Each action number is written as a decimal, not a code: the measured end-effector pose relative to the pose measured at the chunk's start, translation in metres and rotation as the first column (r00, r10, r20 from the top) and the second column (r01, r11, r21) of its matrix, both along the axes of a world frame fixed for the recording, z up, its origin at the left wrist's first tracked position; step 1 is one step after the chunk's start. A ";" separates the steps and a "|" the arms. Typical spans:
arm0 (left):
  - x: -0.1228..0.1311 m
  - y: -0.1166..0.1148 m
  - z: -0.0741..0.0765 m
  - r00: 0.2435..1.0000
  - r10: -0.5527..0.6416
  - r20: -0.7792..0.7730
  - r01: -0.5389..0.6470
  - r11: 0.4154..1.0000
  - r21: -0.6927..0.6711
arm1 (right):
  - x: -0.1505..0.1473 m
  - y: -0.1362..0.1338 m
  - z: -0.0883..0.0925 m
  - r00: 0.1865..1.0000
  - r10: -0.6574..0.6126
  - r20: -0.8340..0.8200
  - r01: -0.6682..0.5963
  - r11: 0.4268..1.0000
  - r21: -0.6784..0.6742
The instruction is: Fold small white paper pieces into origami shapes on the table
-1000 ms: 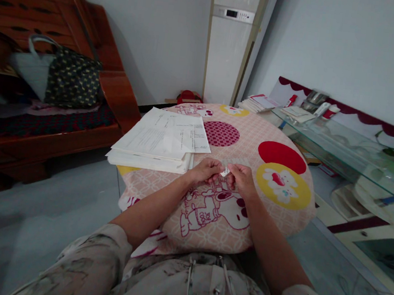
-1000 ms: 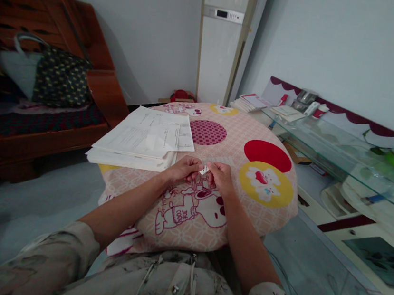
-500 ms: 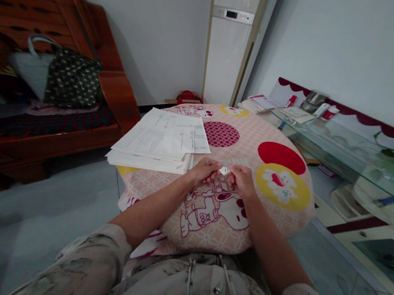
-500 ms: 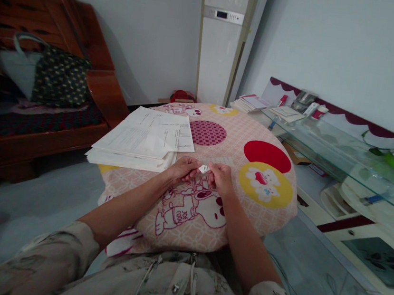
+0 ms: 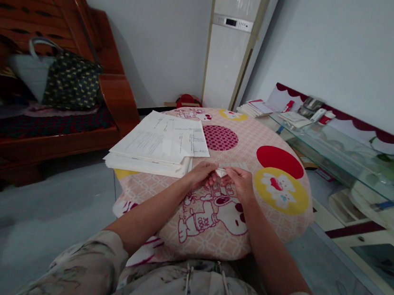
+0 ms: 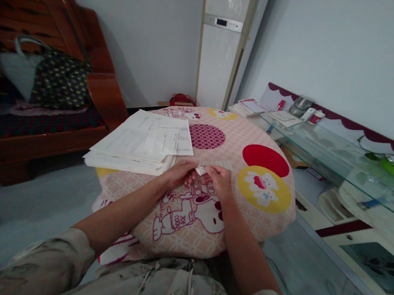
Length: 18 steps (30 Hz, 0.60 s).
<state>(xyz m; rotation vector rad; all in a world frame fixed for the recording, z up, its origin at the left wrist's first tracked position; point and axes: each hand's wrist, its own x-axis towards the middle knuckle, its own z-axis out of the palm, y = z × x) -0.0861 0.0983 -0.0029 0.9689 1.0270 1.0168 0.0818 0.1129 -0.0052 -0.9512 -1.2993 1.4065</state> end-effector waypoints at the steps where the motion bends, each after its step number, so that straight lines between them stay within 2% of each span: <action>1: 0.000 0.000 -0.001 1.000 -0.008 -0.002 0.008 1.000 0.002 | 0.000 0.000 0.000 1.000 -0.009 0.015 0.009 1.000 0.002; 7: 0.001 0.001 -0.007 0.995 -0.079 -0.056 0.083 0.993 0.079 | -0.001 0.001 -0.002 0.998 -0.060 0.018 0.060 0.998 0.003; 16: -0.002 0.005 -0.010 0.989 -0.010 -0.145 0.058 0.944 0.325 | 0.000 0.002 -0.002 0.999 -0.042 0.018 0.042 0.999 0.011; 18: -0.002 0.004 -0.010 0.979 0.058 -0.195 0.026 0.915 0.404 | -0.001 0.002 -0.001 0.999 -0.047 0.005 0.047 0.999 0.011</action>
